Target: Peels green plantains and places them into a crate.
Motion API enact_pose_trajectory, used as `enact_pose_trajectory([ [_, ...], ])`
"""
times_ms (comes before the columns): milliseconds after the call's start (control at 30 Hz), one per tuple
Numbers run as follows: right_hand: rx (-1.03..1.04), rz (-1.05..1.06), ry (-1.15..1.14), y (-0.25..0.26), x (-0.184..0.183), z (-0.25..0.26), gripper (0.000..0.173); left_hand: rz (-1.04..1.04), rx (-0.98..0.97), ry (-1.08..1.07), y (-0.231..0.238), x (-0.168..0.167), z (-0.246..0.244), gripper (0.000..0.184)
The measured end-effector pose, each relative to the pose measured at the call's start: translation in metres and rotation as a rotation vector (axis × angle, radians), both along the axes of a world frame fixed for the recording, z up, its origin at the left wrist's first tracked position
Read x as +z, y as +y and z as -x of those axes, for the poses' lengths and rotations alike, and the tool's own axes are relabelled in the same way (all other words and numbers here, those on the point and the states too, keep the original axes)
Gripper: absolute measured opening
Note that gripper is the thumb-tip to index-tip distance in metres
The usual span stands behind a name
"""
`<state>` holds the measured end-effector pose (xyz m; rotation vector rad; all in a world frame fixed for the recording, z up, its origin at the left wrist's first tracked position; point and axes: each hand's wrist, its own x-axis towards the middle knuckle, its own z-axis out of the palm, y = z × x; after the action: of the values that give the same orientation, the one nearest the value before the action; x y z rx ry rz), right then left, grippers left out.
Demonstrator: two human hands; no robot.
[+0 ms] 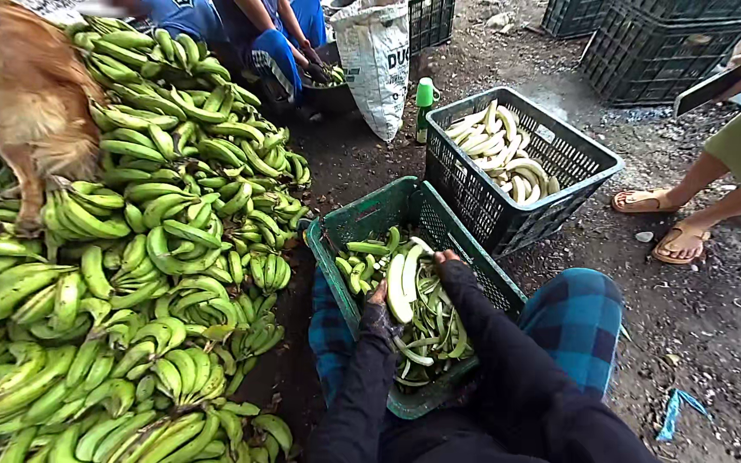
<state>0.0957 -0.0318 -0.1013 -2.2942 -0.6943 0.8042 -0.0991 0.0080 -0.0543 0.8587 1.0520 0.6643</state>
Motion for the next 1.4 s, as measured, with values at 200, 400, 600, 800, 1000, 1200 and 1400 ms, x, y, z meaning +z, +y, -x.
enact_pose_trajectory([
  [200,0.268,-0.017,-0.113,-0.056,0.064,0.043,0.048,-0.050,0.018,0.181,0.023,-0.002,-0.003,0.048],
  [400,0.132,-0.026,-0.134,-0.041,0.053,0.057,0.048,-0.169,-0.242,0.187,0.002,0.023,-0.019,0.037],
  [600,0.088,-0.180,-0.242,0.006,0.061,-0.012,0.046,-0.096,-0.061,0.070,0.001,0.003,-0.016,0.044],
  [800,0.188,-0.018,-0.079,-0.065,0.052,0.094,0.047,-0.253,0.134,0.266,0.024,-0.008,-0.043,0.048],
  [1000,0.082,-0.083,-0.315,-0.016,0.061,0.023,0.045,-0.200,-0.437,0.254,-0.009,0.029,-0.025,0.039],
  [1200,0.199,-0.131,-0.276,-0.021,0.080,0.047,0.045,-0.331,-0.043,0.124,0.017,-0.007,-0.020,0.045],
  [1400,0.174,-0.108,-0.198,-0.047,0.063,0.085,0.044,-0.337,-0.113,0.230,0.029,0.005,-0.022,0.042],
])
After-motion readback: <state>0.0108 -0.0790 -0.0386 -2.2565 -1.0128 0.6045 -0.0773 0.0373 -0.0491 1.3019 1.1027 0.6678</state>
